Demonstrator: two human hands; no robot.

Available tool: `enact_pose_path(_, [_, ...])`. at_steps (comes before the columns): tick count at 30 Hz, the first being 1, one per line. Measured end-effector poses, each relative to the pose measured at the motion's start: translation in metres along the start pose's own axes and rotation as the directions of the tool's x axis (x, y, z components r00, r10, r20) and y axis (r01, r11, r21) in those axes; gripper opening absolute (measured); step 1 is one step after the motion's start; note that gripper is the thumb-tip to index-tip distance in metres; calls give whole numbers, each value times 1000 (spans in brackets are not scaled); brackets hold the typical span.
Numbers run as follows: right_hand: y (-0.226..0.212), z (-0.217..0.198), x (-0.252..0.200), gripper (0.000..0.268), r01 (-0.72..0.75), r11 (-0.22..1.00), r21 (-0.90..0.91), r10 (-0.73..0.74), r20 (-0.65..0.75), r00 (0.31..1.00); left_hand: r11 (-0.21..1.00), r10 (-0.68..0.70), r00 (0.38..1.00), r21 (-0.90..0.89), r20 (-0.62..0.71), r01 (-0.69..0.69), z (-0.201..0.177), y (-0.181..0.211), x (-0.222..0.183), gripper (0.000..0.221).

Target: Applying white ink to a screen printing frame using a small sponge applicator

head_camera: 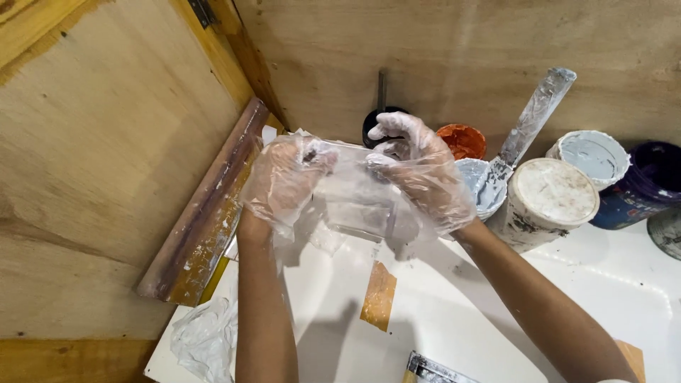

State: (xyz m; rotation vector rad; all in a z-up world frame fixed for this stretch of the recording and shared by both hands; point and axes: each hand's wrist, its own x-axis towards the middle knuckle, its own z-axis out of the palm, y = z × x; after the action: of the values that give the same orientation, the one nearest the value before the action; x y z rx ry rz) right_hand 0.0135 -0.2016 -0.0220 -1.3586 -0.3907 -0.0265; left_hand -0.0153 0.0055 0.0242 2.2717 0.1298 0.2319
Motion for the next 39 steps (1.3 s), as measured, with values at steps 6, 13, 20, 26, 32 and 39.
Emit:
enact_pose_path(6, [-25,9,3,79,-265,949,-170,275,33,961,987,59,995,151,-83,-46,6,-40,15,44])
enact_pose_path(13, [-18,0,-2,46,-355,934,-48,357,51,933,941,210,957,307,-202,-142,-2,-39,13,49])
enact_pose_path(20, [-40,4,-4,10,-362,862,-356,370,-48,928,983,165,917,141,-364,-121,3,-40,27,45])
enact_pose_path(26, [-23,-10,-6,24,-153,931,-332,116,-128,985,993,107,875,3,-472,-120,14,-40,38,42])
enact_pose_path(32, [-23,-21,-12,22,398,811,-430,-408,73,910,982,37,826,-133,-563,-134,10,-51,48,40])
enact_pose_path(39, [-99,-22,-29,18,196,967,-161,-213,-96,972,927,-215,902,-368,-374,69,-17,-49,36,17])
